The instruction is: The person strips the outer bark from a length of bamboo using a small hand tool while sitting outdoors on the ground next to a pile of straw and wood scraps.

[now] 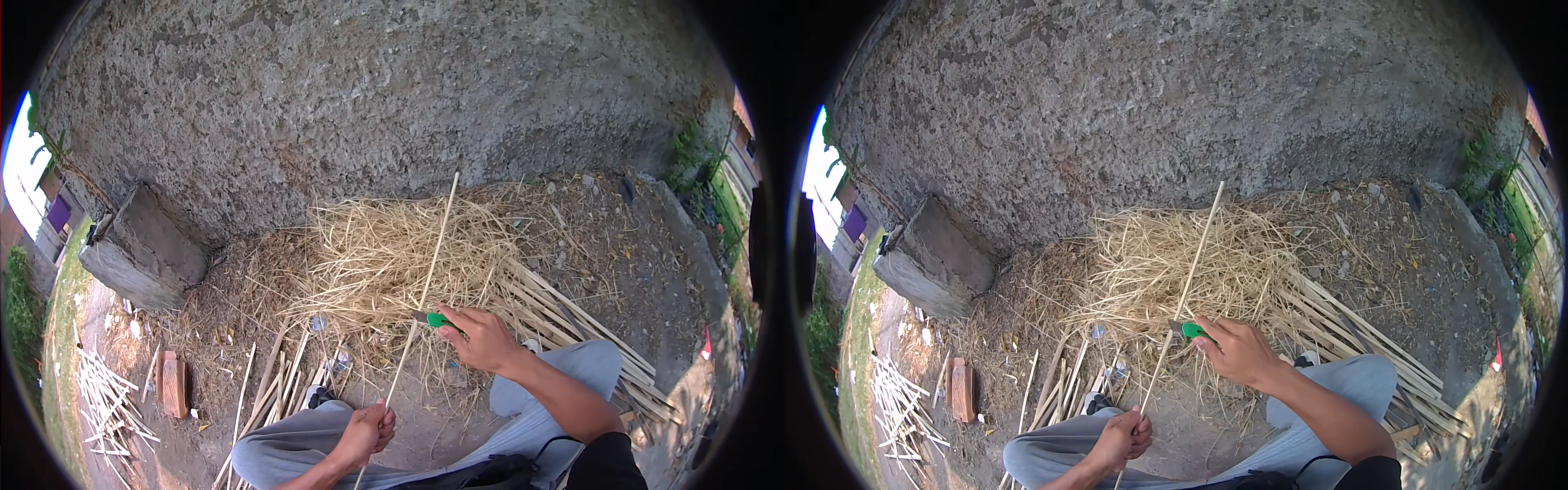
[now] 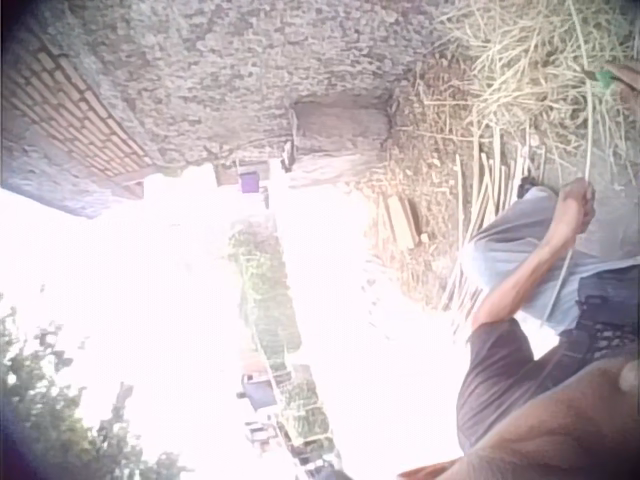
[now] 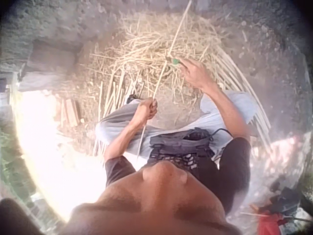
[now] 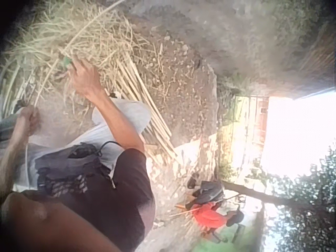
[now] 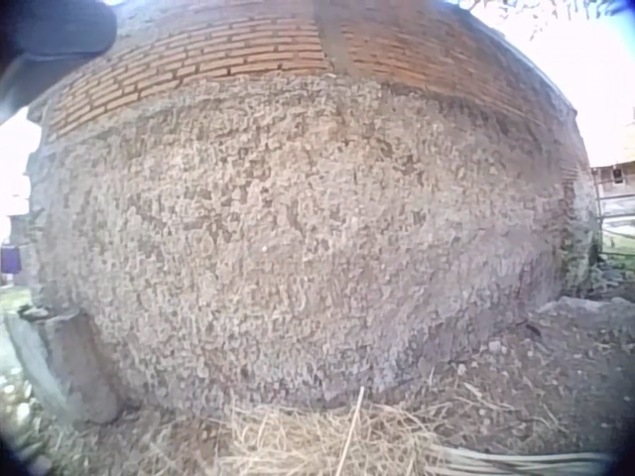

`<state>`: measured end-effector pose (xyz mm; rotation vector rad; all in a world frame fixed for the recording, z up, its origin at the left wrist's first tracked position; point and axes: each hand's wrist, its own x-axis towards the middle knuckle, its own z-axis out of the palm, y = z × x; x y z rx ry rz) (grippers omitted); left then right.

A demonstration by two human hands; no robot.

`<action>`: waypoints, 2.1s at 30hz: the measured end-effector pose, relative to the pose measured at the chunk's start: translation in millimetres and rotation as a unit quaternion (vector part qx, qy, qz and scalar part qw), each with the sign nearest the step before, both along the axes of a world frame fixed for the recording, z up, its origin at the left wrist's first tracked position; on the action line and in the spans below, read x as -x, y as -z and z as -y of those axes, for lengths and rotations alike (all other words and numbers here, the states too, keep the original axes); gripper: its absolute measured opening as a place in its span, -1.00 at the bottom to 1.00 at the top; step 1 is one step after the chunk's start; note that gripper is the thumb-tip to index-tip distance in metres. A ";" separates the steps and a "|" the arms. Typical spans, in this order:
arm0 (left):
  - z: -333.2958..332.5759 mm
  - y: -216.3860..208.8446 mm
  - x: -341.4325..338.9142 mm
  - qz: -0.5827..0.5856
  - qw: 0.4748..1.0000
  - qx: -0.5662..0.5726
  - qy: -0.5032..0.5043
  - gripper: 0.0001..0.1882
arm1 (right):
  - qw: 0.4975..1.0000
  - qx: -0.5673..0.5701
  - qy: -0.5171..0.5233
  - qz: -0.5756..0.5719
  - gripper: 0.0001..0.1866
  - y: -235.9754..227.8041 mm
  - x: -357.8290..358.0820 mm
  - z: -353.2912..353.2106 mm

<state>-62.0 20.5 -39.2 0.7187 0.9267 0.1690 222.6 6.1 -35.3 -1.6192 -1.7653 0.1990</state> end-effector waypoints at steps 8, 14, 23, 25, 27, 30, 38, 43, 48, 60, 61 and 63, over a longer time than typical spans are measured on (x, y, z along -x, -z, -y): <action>15.8 -4.4 3.8 -0.040 0.997 -0.061 0.000 -0.53 | 0.999 0.001 0.045 -0.024 -0.66 -9.2 -1.4 -5.7; 45.0 64.0 51.5 -0.155 0.899 -0.395 0.107 -0.77 | 0.995 -0.003 0.097 -0.009 -0.67 -5.2 -25.1 -21.5; 83.6 33.3 94.4 -0.212 0.798 -0.554 0.104 -0.79 | 0.992 0.053 0.107 -0.048 -0.66 1.9 -48.4 -29.8; 86.6 19.3 90.5 -0.238 0.894 -0.377 0.040 -0.66 | 0.991 0.079 0.104 -0.040 -0.66 -4.3 -44.9 -26.0; 79.1 -2.1 71.9 -0.230 0.859 -0.454 0.050 -0.47 | 0.989 0.103 0.100 -0.029 -0.67 -9.5 -37.1 -21.1; 75.4 -3.6 71.8 -0.234 0.911 -0.339 0.020 -0.46 | 0.997 -0.004 0.039 -0.069 -0.68 -10.9 -17.2 -9.2; 100.0 18.4 93.9 -0.224 0.906 -0.354 0.063 -0.48 | 0.991 -0.008 0.120 -0.064 -0.68 -14.5 -41.2 -11.7; 94.1 18.7 93.1 -0.133 0.969 -0.206 -0.009 -0.50 | 0.999 -0.013 0.028 -0.045 -0.68 -15.6 -22.8 4.1; 93.5 16.6 82.4 -0.168 0.965 -0.204 -0.011 -0.52 | 0.998 -0.024 0.057 -0.031 -0.70 -12.1 -21.8 -1.1; 102.0 -2.6 70.6 -0.176 0.945 -0.276 0.011 -0.50 | 0.999 -0.031 0.026 -0.011 -0.72 -14.2 -8.8 10.9; 102.8 -0.7 71.4 -0.176 0.945 -0.276 0.010 -0.50 | 0.999 -0.024 0.014 -0.022 -0.71 -15.6 -6.3 12.2; 104.9 7.2 77.7 -0.233 0.893 -0.379 0.070 -0.51 | 0.999 -0.018 0.003 -0.035 -0.70 -15.4 -10.7 10.0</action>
